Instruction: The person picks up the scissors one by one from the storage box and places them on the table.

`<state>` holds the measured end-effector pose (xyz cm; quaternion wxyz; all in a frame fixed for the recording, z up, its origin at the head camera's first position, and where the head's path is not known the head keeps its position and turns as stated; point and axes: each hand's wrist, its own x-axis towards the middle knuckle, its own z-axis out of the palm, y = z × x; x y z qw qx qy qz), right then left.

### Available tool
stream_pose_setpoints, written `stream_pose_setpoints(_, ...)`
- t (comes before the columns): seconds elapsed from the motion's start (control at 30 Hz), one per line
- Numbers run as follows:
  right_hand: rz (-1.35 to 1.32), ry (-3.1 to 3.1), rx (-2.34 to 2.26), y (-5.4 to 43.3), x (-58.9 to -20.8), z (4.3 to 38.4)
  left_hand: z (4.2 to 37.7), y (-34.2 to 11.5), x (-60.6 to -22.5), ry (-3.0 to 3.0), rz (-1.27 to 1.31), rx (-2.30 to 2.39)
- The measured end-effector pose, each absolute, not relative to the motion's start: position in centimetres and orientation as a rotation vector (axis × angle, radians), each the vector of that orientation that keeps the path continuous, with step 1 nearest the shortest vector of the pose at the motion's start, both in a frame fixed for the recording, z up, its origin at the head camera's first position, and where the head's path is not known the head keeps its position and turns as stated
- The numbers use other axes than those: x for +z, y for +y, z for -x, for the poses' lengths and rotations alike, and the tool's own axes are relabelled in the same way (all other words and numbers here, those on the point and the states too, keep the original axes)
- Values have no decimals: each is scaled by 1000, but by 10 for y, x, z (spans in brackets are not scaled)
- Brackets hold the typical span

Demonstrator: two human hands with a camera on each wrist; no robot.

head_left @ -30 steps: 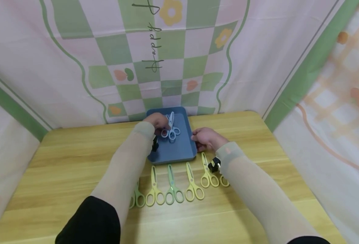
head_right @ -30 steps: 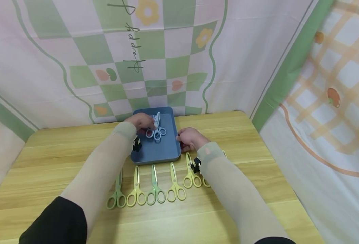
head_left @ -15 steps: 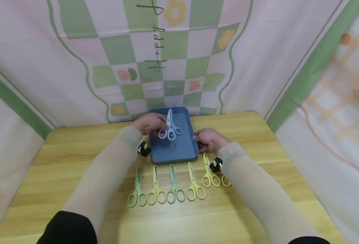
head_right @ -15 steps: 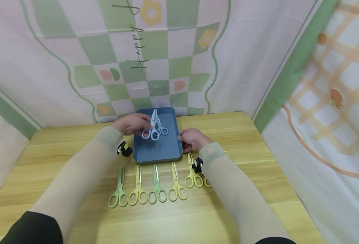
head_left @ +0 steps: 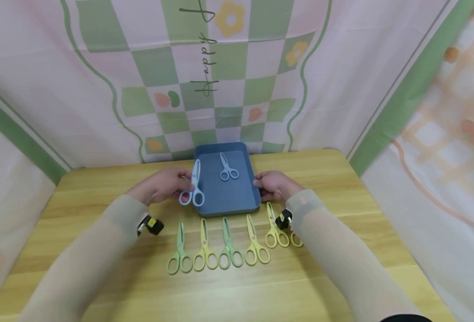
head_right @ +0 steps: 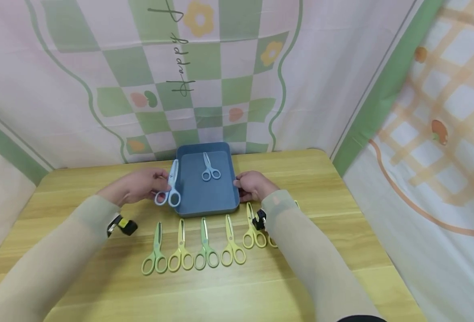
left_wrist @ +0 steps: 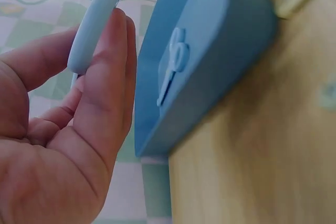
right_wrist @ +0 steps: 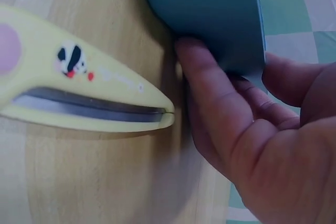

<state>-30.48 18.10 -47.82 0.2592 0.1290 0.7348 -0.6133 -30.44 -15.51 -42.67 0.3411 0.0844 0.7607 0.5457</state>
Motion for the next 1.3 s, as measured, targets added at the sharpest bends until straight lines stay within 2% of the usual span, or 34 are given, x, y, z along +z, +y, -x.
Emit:
stream_pose_setpoints(0.17,-347,1983,-1667,182,-480,305,278,-192,-437,1997,-241,1430)
stream_pose_setpoints(0.6,-363,2003,-1648,180,-477,305,225,-267,-472,2012,-60,1482)
stream_pose_setpoints(0.9,-364,2002,-1650,180,-476,304,210,-274,-491,2062,15,1432)
stream_pose_setpoints(1.3,-364,2034,-1613,178,-474,304,200,-263,-490,2329,-3,1158)
